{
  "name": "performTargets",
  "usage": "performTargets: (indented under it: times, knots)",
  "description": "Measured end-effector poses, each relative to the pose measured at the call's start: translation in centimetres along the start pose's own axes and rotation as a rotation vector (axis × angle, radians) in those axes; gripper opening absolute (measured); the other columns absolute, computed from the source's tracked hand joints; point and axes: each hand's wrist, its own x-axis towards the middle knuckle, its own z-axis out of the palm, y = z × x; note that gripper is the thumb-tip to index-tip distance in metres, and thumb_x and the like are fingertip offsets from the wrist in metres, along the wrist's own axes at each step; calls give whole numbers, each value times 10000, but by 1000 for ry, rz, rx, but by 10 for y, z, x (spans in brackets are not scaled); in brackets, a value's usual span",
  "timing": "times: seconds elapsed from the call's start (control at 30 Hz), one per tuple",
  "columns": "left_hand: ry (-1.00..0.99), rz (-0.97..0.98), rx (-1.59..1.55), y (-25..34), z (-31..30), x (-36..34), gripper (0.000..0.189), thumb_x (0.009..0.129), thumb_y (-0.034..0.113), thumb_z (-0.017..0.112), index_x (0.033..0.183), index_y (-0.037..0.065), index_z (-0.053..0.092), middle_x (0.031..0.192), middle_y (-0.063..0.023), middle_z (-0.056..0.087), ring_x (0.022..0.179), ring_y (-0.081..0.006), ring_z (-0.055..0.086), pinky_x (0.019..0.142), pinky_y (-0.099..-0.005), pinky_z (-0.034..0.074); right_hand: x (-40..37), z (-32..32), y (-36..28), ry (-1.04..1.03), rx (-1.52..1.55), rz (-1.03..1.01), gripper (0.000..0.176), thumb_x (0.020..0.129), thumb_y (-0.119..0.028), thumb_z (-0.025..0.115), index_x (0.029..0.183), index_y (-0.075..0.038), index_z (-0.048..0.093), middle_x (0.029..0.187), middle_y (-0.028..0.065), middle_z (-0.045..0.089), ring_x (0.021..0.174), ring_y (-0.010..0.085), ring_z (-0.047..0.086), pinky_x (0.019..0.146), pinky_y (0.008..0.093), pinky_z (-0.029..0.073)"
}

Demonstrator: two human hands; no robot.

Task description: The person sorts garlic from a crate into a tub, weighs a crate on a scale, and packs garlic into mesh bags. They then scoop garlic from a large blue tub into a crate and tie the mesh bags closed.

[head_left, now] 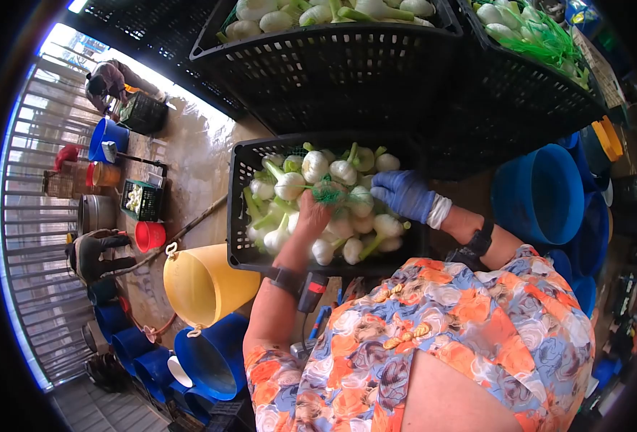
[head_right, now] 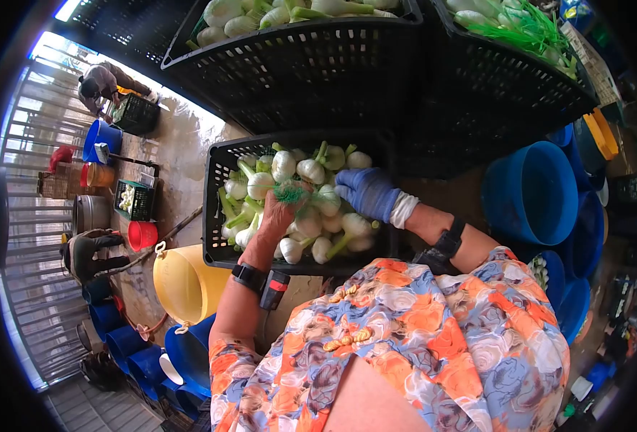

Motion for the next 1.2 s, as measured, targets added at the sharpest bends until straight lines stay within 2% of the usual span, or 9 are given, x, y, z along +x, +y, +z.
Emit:
performTargets:
  times: [0.3,0.37,0.4,0.57,0.7,0.77,0.83,0.87,1.2]
  knots:
    - [28,-110,63,8,6,10,130,798,112,639,892,22,646,808,-20,633,721,-116,547,661,-285,447,-33,11,-9,-648,623,171,109,849,-129,560,854,-41,625,626,65,567,510,176,543,484,306,438]
    - [10,-123,93,9,5,12,128,801,115,631,888,22,648,790,-20,632,710,-119,549,655,-291,448,-24,25,-17,-307,250,-690,126,816,-109,551,732,-59,630,616,54,574,523,172,548,488,322,438]
    - [-12,-152,118,10,5,13,136,799,115,624,886,13,647,780,-30,634,707,-124,552,656,-297,449,-22,28,-25,-303,258,-696,126,816,-109,551,732,-59,630,616,54,574,523,172,548,488,322,438]
    - [-68,-330,432,22,8,21,297,763,230,623,942,-7,619,866,-166,641,825,-266,616,744,-378,471,-9,60,-71,-760,901,762,144,855,-89,518,772,-9,603,652,42,571,496,122,518,402,263,373]
    - [-155,-419,737,12,16,33,356,761,232,590,987,-42,615,1032,-241,618,987,-373,593,834,-421,470,-1,103,-79,-682,1681,819,182,850,-181,548,816,-10,603,682,76,591,550,132,538,469,268,409]
    - [-97,-511,885,17,29,37,353,763,208,561,1011,-38,617,1063,-238,616,1032,-363,584,857,-414,468,0,116,-80,-674,1550,788,194,853,-207,561,912,-26,597,785,81,609,698,178,581,627,298,461]
    - [-89,-503,903,35,33,35,340,759,207,551,992,-26,634,1074,-240,613,1061,-363,574,872,-417,466,1,144,-69,-172,522,-369,187,873,-169,533,1006,-46,582,945,83,605,915,206,575,801,318,446]
    - [-98,-527,930,48,36,34,326,755,202,553,972,-24,642,1077,-236,614,1050,-369,577,870,-426,464,4,148,-69,-73,430,-503,199,872,-172,539,1020,-46,579,961,84,604,926,206,571,813,319,441]
    - [113,-128,798,20,31,17,342,715,281,676,881,-16,653,956,-187,624,974,-368,537,842,-454,415,8,144,-76,-575,637,-524,346,861,-211,599,1161,-48,546,1115,94,585,1038,199,536,926,327,393]
